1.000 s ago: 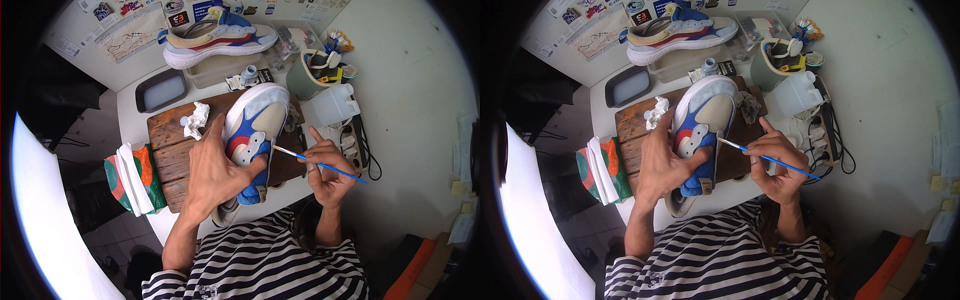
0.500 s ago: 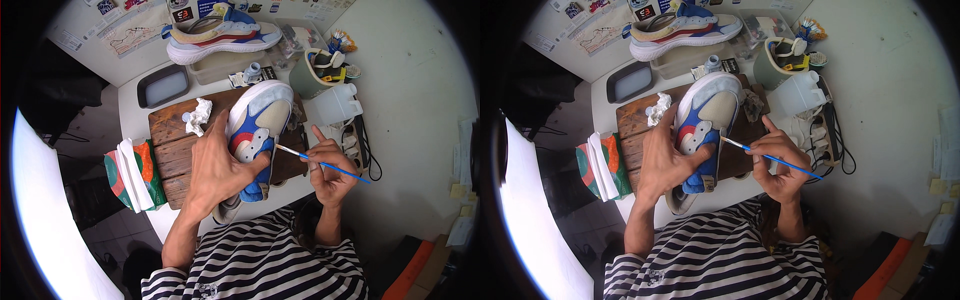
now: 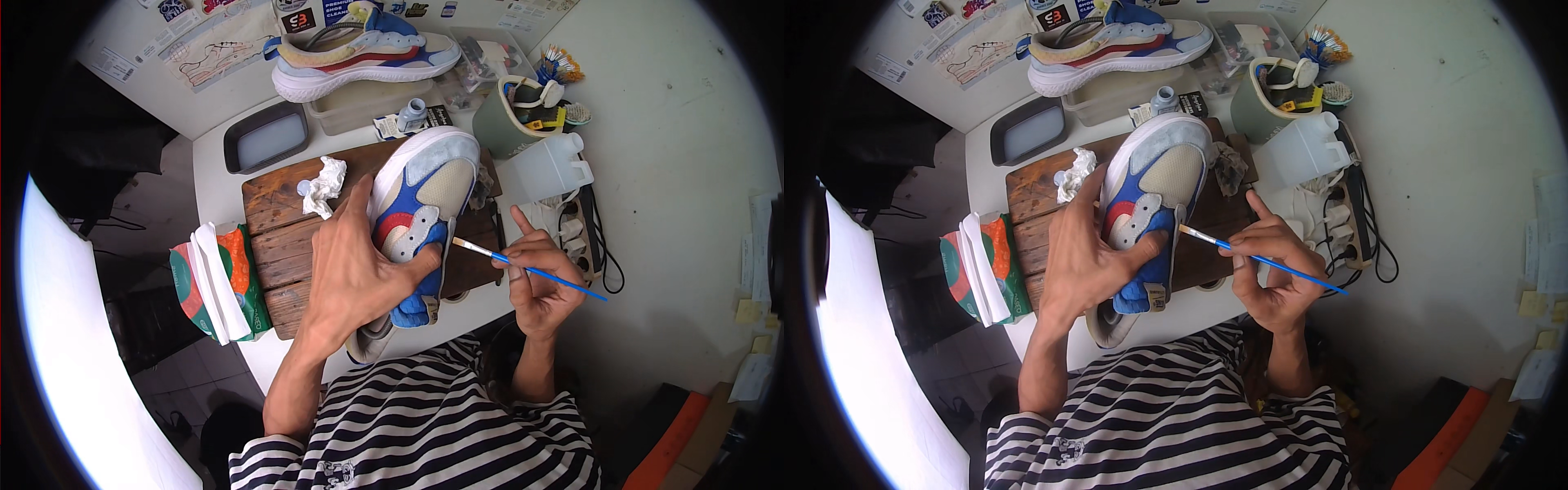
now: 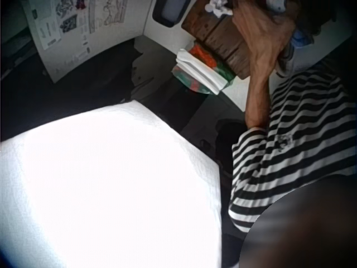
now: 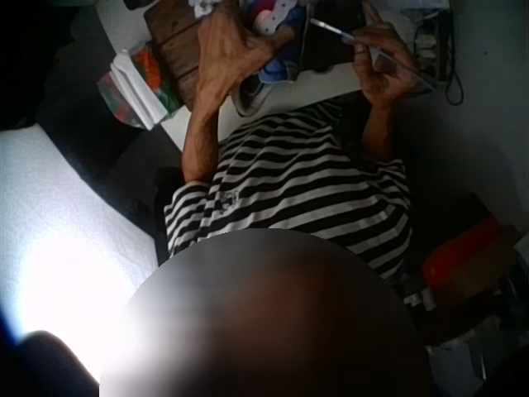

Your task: The recorder is using a paintbrush to apply white paint to the midsole and other parts of a sneaker.

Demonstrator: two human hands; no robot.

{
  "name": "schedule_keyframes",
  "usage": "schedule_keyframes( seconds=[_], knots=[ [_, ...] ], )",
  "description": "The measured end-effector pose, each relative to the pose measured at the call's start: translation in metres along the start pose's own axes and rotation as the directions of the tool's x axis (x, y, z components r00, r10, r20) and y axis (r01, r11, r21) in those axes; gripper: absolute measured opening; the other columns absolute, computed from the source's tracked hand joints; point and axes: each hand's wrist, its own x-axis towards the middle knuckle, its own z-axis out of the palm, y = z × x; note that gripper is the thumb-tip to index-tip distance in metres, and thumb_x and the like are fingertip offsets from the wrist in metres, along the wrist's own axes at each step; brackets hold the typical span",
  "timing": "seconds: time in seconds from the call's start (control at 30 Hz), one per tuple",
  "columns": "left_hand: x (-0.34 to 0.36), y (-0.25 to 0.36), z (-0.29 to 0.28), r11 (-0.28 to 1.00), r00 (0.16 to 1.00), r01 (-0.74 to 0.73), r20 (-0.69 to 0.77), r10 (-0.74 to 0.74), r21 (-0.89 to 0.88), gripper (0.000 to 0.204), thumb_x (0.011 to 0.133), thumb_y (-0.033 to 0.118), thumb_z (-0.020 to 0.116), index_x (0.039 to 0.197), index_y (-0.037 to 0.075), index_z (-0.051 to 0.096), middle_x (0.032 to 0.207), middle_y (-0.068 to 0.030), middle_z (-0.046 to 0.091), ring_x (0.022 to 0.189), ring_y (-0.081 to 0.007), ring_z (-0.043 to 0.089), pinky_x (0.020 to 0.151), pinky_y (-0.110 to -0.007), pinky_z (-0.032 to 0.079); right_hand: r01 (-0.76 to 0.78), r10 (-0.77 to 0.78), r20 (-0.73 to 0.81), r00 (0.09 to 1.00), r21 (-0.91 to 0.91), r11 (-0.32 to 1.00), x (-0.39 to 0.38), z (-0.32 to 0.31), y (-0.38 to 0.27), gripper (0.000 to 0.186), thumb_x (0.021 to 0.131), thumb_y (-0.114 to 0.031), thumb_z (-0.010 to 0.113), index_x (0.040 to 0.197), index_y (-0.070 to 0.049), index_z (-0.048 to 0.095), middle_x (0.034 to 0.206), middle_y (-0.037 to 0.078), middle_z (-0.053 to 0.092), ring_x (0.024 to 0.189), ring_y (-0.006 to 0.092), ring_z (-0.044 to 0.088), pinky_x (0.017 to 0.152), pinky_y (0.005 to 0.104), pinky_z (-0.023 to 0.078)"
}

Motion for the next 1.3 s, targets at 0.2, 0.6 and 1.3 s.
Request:
schedule_keyframes(
  seconds=[0.2, 0.6, 1.3],
  knots=[
    [-0.001, -0.002, 0.002, 0.998, 0.998, -0.042, -0.038, 0.044, 0.044, 0.085, 0.066, 0.026, 0.082, 0.131, -0.017, 0.050, 0.084, -0.0274, 0.071, 0.073, -0.0310, 0.072, 0.071, -0.036, 0.057, -0.019, 0.019, 0.020, 1.000, 0.014, 1.000, -0.001, 0.002, 0.001, 0.013, 0.082, 0.009, 0.064, 0.093, 0.002, 0.066, 0.082, 0.012, 0.070, 0.075, 0.0215, 0.071, 0.110, 0.0621, 0.039],
    [0.000, -0.003, 0.000, 0.998, 0.998, -0.040, -0.046, 0.043, 0.054, 0.085, 0.066, 0.027, 0.083, 0.131, -0.016, 0.051, 0.084, -0.0263, 0.071, 0.071, -0.0303, 0.072, 0.070, -0.036, 0.057, -0.033, 0.033, -0.003, 0.999, 0.048, 0.998, -0.006, 0.003, 0.003, 0.011, 0.083, 0.007, 0.063, 0.093, 0.003, 0.066, 0.081, 0.012, 0.069, 0.074, 0.0220, 0.071, 0.110, 0.0625, 0.039],
    [0.008, -0.007, -0.007, 0.997, 0.994, 0.066, 0.087, -0.064, -0.027, 0.086, 0.066, 0.028, 0.084, 0.134, -0.013, 0.051, 0.107, -0.0286, 0.070, 0.093, -0.0338, 0.073, 0.086, -0.040, 0.057, -0.019, 0.019, 0.003, 1.000, 0.034, 0.999, -0.011, 0.009, -0.001, 0.009, 0.083, 0.005, 0.065, 0.091, 0.002, 0.067, 0.082, 0.014, 0.070, 0.075, 0.0231, 0.070, 0.109, 0.0643, 0.039]
  ],
)
